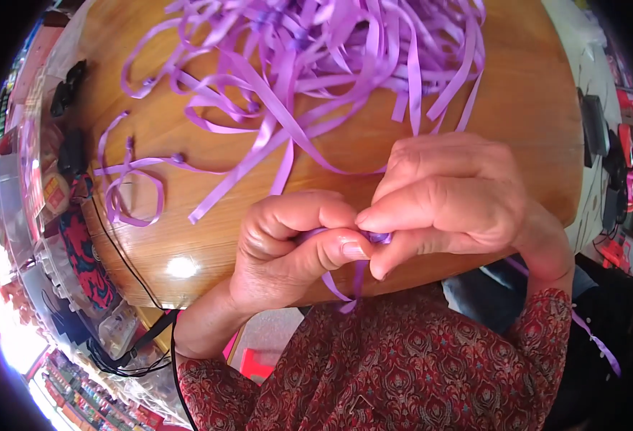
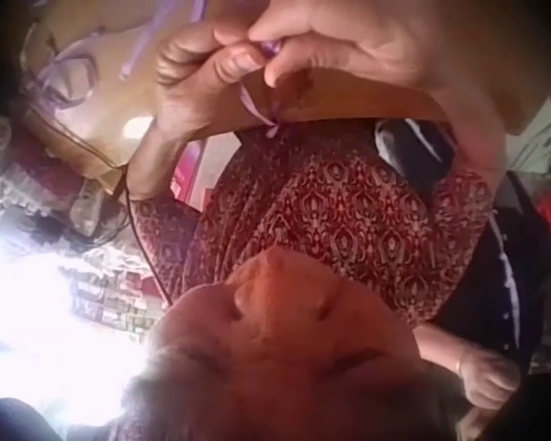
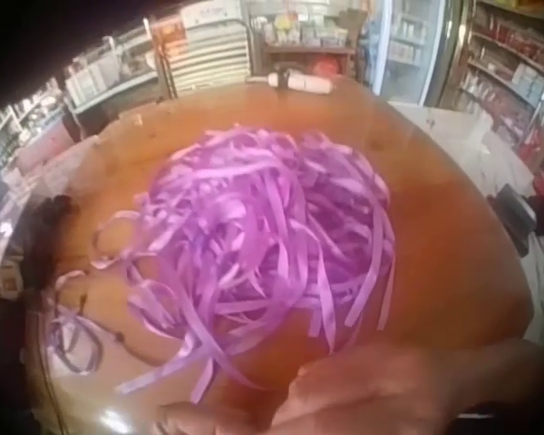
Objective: The person ties knots in purple ribbons by hand, handling them one at a time from a pile on a wooden table and setting each finished ribbon aside.
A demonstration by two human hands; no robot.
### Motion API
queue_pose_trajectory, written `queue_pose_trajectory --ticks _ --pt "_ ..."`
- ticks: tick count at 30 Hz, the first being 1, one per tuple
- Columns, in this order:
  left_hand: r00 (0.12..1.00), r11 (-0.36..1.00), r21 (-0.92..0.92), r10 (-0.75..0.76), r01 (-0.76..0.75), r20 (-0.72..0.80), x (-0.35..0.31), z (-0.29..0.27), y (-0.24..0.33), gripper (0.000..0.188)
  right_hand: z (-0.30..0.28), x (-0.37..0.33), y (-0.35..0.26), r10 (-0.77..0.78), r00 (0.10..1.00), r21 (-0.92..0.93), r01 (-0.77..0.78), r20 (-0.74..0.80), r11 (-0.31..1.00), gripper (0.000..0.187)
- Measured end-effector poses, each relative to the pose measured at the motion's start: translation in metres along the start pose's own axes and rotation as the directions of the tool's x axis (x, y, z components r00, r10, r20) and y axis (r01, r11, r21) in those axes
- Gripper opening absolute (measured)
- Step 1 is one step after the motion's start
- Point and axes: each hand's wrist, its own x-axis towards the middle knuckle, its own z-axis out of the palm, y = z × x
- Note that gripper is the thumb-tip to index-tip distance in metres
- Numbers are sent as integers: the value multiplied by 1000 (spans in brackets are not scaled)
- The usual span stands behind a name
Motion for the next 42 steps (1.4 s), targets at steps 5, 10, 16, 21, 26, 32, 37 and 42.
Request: queue_pose_trajectory --ticks 5,10,16,21,26,32,37,42 --pt "996 990 111 85 -86 22 -4 1 10 8 1 3 -6 24 1000 72 -24 6 997 37" --pt "982 963 191 187 -189 28 -1 1 10 12 -5 3 -6 49 999 52 -50 18 997 44" --pt "934 871 343 349 -351 70 9 2 6 15 -12 2 -8 96 995 44 -96 9 994 45" --pt "928 792 497 363 -354 83 8 1 14 16 -13 1 -10 80 997 4 -80 -16 997 40" --pt "927 695 630 358 -345 113 5 3 19 19 -8 0 -10 22 1000 -144 -24 -13 989 30" --pt "894 584 705 417 -403 166 7 2 19 23 -7 5 -18 -30 999 -338 42 41 940 31" --pt "814 404 764 518 -504 264 7 -3 12 26 -6 5 -17 29 998 -295 -11 57 956 30" --pt "796 377 770 543 -515 267 7 -2 12 26 -4 3 -10 69 994 -245 -46 86 968 36"
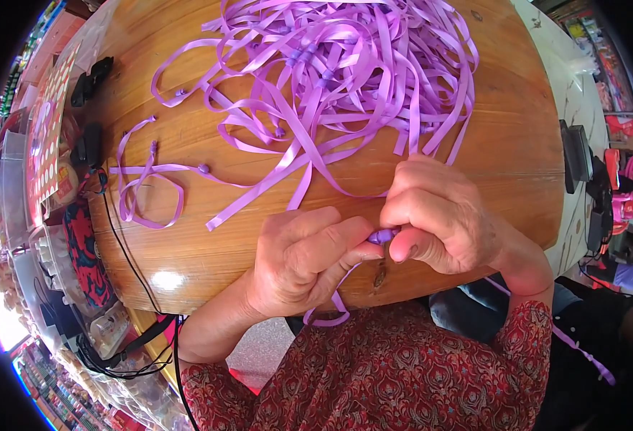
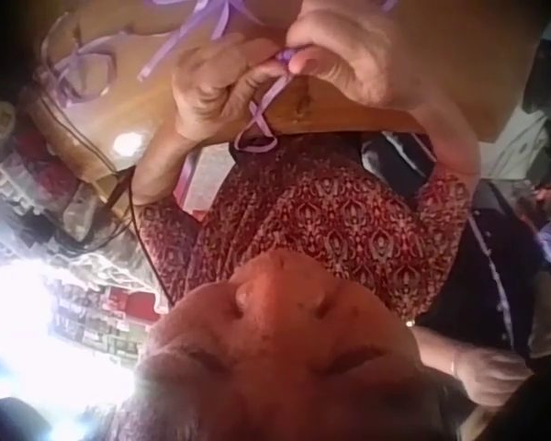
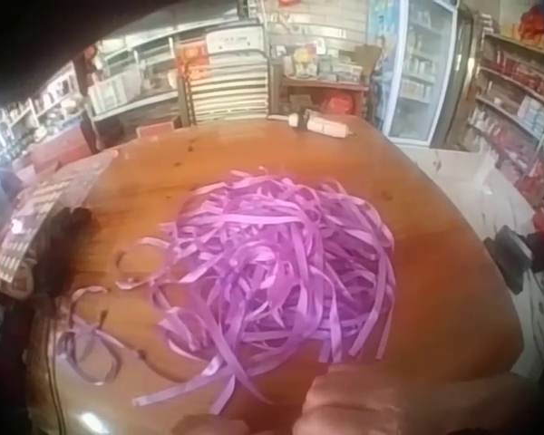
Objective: The person ties knots in purple ribbons by hand, handling them one at a time from a pile on a wooden table and setting each finished ribbon aside.
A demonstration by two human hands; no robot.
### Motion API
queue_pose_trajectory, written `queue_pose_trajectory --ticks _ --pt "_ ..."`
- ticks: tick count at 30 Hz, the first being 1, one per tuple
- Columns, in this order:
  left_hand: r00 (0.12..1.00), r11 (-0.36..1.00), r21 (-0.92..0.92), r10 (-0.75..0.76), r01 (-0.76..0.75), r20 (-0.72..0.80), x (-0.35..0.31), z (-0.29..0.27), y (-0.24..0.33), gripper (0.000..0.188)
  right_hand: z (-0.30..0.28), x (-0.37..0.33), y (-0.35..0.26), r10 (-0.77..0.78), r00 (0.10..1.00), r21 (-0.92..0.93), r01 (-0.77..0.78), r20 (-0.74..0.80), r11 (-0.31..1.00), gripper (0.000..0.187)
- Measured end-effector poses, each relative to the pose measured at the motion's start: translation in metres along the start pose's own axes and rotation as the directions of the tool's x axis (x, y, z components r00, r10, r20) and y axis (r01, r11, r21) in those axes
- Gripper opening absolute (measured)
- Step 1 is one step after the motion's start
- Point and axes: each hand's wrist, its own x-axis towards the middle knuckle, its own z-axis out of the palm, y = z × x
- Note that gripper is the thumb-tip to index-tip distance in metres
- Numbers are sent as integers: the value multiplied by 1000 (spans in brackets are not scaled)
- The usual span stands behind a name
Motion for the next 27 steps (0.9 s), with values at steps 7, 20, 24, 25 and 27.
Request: queue_pose_trajectory --ticks 7,20,24,25,27 --pt "1000 995 -96 4 -2 19 1 -1 5 23 14 -3 1 -10 1000 166 11 -8 986 38" --pt "993 984 -163 81 -67 85 -7 0 7 23 41 -16 -5 -77 985 238 113 -156 965 43" --pt "979 964 -170 206 -202 6 -12 7 1 20 48 -22 -10 -22 974 298 91 -227 950 40" --pt "968 953 -173 251 -250 -17 -13 9 -1 15 48 -21 -10 -26 974 312 97 -224 945 41" --pt "969 951 -186 248 -246 -9 -15 13 0 15 48 -21 -10 -23 976 330 97 -219 939 41"
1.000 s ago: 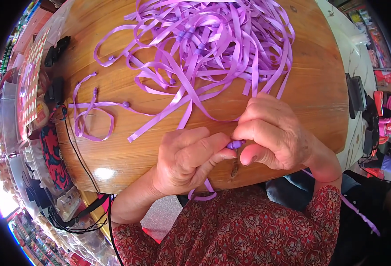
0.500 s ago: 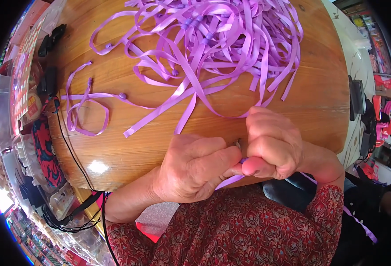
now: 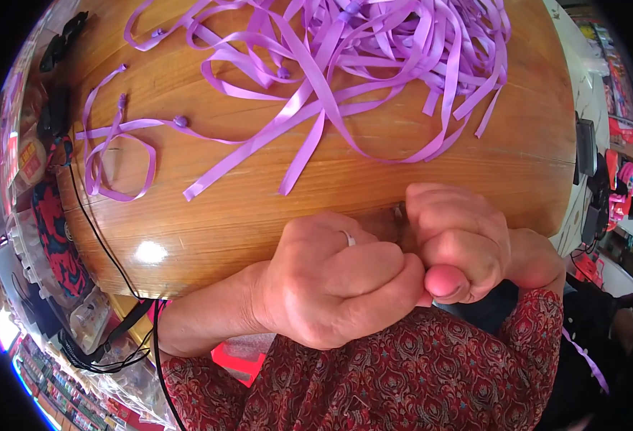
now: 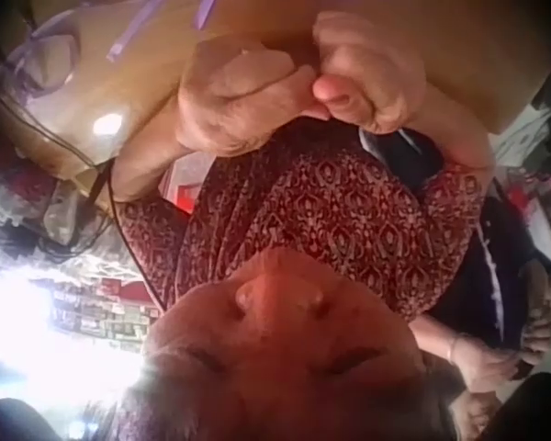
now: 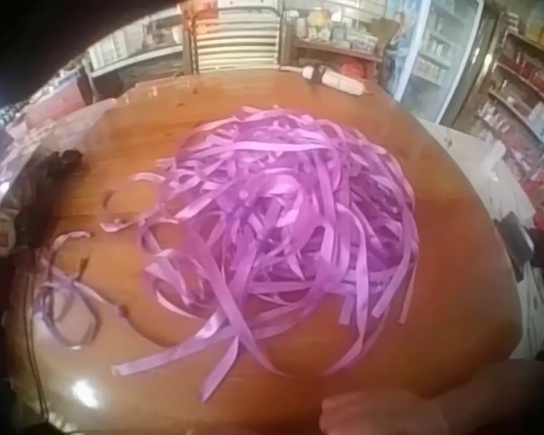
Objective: The person ties knots in purple ribbons by hand, handling them one at a time from a pile on a wooden table and setting each finished ribbon aside.
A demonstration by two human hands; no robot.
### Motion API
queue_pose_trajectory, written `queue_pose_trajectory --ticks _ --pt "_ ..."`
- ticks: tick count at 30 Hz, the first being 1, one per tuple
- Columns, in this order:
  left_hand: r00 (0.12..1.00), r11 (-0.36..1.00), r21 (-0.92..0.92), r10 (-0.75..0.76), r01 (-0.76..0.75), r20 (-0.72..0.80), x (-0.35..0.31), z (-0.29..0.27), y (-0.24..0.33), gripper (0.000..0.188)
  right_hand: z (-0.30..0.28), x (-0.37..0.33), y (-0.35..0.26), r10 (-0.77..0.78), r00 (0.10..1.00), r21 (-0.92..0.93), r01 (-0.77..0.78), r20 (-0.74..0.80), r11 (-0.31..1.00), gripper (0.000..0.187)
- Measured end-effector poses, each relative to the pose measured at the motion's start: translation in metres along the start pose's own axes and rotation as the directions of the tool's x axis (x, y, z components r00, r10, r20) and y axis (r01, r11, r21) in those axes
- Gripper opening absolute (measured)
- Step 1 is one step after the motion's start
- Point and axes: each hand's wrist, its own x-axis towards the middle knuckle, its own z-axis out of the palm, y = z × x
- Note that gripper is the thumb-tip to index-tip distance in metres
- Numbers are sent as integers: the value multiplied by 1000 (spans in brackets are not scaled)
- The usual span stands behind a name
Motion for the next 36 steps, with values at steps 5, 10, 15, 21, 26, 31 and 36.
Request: queue_pose_trajectory --ticks 5,10,15,21,26,31,36 --pt "999 999 -27 -35 35 11 4 -2 4 23 -3 9 -6 -30 999 -154 24 -34 988 43" --pt "980 981 32 -193 194 -40 9 -5 -1 18 -18 20 -14 318 944 -97 -309 91 946 52" --pt "964 966 66 -242 250 -106 9 -3 -2 18 -36 30 -21 636 755 4 -644 160 765 77" --pt "948 948 58 -310 314 -78 11 -7 3 17 -43 27 -11 478 870 28 -485 123 874 70" --pt "916 923 6 -380 384 -130 7 -9 -1 19 -38 31 -10 202 977 -90 -196 72 977 45" --pt "945 950 42 -303 310 -125 11 -10 0 18 -31 26 -14 225 974 -89 -223 9 971 31" --pt "938 944 31 -324 330 -123 9 -11 1 17 -31 30 -18 246 969 -96 -244 11 965 25"
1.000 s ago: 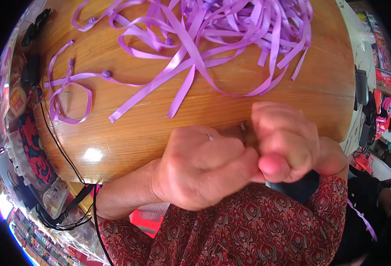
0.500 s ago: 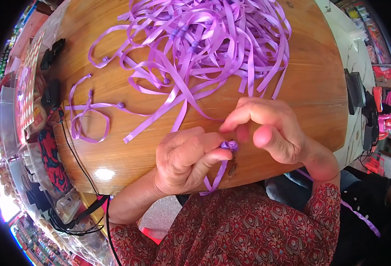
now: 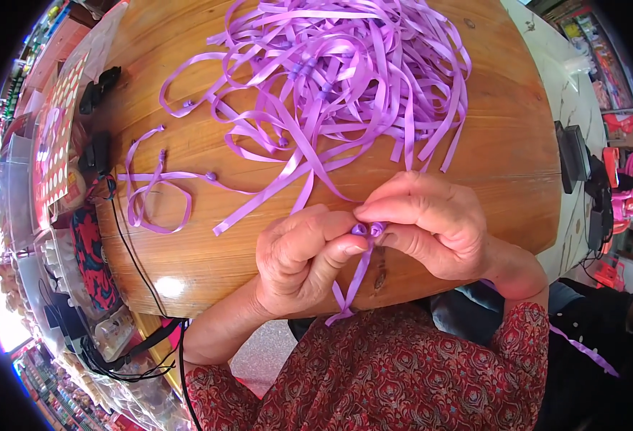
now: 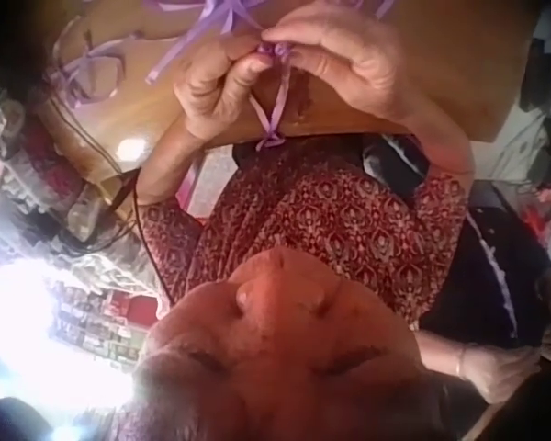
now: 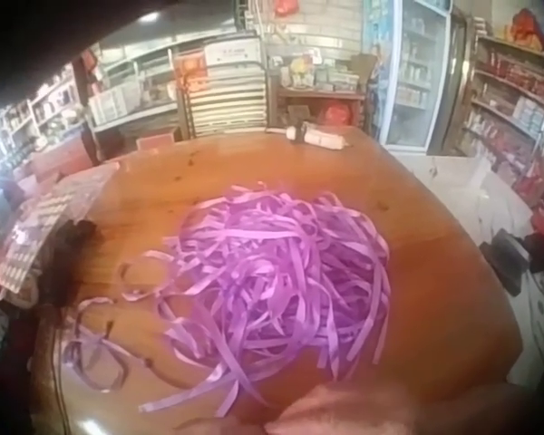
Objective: The person ties knots in purple ribbons by hand, handling them one at a time from a pile on a wooden table and setting each finished ribbon aside.
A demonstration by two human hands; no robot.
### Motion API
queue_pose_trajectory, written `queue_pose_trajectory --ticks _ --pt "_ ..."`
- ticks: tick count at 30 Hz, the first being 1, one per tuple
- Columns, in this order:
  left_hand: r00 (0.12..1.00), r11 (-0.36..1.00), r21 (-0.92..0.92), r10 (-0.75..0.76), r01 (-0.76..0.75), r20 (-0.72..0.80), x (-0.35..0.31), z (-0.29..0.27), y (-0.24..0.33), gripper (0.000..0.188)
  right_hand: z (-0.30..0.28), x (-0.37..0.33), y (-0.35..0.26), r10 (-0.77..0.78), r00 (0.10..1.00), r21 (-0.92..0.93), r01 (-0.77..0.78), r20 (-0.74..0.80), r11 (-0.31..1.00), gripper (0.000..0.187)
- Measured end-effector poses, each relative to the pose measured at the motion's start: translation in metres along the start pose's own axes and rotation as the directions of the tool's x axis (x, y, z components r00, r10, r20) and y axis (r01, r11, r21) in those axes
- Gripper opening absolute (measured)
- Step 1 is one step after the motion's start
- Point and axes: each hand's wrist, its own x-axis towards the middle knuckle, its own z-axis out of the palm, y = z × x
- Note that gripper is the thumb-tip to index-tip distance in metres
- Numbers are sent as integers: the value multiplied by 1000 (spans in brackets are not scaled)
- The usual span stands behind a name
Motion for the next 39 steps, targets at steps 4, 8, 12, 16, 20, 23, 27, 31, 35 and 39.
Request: queue_pose_trajectory --ticks 4,8,12,16,20,23,27,31,35,39 --pt "986 982 -93 -168 166 -16 -6 1 3 18 0 2 -1 -34 999 -63 33 -6 997 31" --pt "984 982 -74 -176 174 -18 -1 -4 9 23 -3 0 -3 -38 999 -124 33 -31 992 33" --pt "926 879 -349 -370 324 -72 -5 4 9 29 -3 1 -4 -104 993 -259 88 -49 962 34" --pt "896 763 -539 -443 356 -35 -4 8 11 31 1 3 2 -251 968 -420 226 -3 879 38" --pt "910 815 -479 -407 327 -71 -3 6 11 23 3 5 2 -282 960 -381 258 -7 888 37" --pt "909 821 -463 -411 335 -72 -3 2 12 16 7 7 -3 -261 961 -298 224 -94 928 30" --pt "907 852 -369 -418 372 -50 -2 -3 14 12 2 8 -8 -172 982 -270 144 -82 952 22" --pt "887 826 -400 -457 398 -60 -1 -1 15 18 2 11 -7 -51 994 -175 34 -96 984 19" --pt "863 708 -610 -500 356 -76 4 8 19 31 6 9 -1 1 995 -103 -12 -104 995 22" --pt "896 766 -546 -440 339 -62 2 4 7 32 12 6 -4 122 988 73 -115 -99 991 29"
